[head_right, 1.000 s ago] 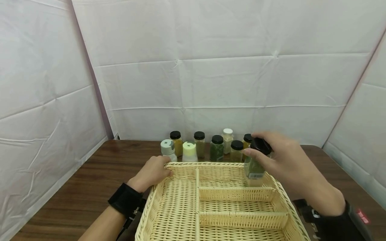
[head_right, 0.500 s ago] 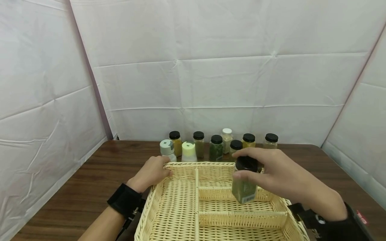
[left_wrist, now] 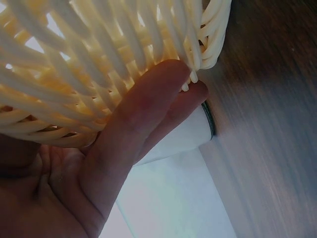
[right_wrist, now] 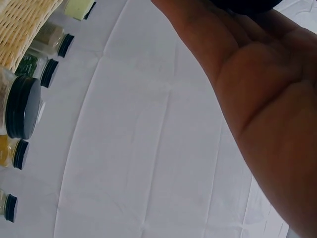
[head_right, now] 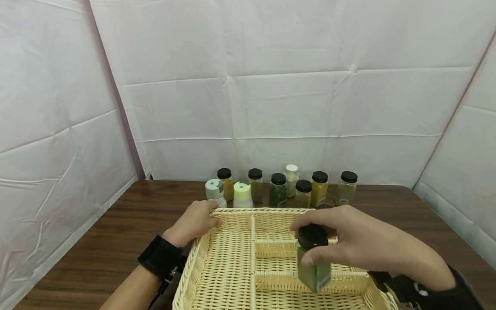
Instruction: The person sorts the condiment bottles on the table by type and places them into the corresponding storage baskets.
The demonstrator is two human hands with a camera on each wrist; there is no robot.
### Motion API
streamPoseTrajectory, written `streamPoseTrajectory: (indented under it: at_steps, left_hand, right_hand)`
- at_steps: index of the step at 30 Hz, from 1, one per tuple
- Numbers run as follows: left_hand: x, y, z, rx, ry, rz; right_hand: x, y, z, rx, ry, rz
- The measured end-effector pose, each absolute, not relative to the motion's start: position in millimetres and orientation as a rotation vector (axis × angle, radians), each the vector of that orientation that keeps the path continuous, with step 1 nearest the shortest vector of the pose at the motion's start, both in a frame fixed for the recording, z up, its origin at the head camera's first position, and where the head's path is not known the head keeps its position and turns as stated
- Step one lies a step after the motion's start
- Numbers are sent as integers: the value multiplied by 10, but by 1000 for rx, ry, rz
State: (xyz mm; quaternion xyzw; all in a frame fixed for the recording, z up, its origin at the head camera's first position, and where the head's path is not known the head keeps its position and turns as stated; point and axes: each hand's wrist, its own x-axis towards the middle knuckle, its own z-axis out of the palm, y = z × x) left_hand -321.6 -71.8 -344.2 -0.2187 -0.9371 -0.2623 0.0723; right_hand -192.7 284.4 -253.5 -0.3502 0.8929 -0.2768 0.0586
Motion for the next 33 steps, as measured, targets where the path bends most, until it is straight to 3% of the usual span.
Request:
streamPoseTrajectory:
  at_steps: [26, 33]
  left_hand:
    - [-3230, -717, -3448, -650, -2818, -777]
    - [-3219, -718, -3448, -656, -2816, -791]
  right_hand:
    - [-1848, 2749, -2622, -1286, 2558, -643]
    - [-1824, 2744, -2622, -1068, 2503, -615]
